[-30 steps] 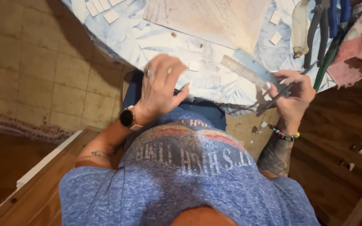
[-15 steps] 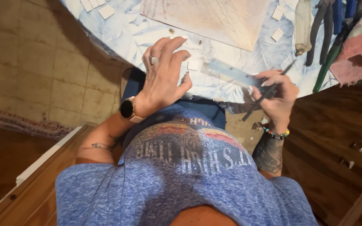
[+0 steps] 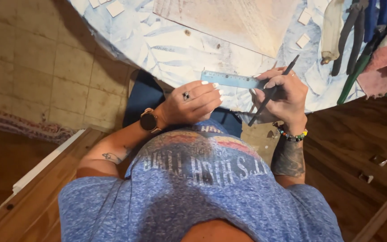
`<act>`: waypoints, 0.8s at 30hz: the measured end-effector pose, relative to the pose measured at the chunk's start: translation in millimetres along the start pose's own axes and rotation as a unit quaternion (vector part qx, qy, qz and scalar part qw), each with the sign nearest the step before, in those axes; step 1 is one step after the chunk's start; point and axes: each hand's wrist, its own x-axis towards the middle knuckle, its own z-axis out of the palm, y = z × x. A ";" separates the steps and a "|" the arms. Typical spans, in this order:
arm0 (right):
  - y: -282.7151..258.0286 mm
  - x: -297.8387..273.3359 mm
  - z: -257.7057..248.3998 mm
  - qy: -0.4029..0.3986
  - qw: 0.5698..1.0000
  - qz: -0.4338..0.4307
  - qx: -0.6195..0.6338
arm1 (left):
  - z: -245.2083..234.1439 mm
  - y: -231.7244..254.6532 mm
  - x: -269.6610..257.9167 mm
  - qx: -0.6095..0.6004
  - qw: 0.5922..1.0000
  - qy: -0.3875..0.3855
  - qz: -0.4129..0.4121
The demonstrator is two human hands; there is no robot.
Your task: Measure and mark a piece of material on a table using a ruler and a pen
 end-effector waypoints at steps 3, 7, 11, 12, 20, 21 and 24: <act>1.7 -1.2 0.5 0.001 1.000 -0.009 -0.003 | 0.7 -1.2 1.0 0.000 1.000 0.008 0.004; 1.8 -2.0 1.7 0.002 1.000 -0.010 0.000 | 0.5 -2.6 0.0 0.006 1.000 -0.001 0.007; 3.3 -4.0 3.0 0.007 1.000 -0.007 0.001 | -0.4 -2.8 2.1 0.006 1.000 -0.007 0.005; 3.2 -3.8 3.0 0.006 1.000 -0.009 0.002 | -1.3 -2.6 3.7 0.016 1.000 -0.010 0.008; -2.7 -0.1 3.0 0.007 1.000 -0.010 0.000 | 2.3 -1.5 4.1 0.045 0.999 -0.009 0.008; -2.5 -0.2 2.9 0.005 1.000 -0.011 0.000 | 2.7 -1.4 3.7 0.048 0.999 -0.007 0.006; -0.8 -1.2 2.9 0.006 1.000 -0.012 -0.002 | 5.9 -1.3 0.0 0.049 0.999 -0.003 0.000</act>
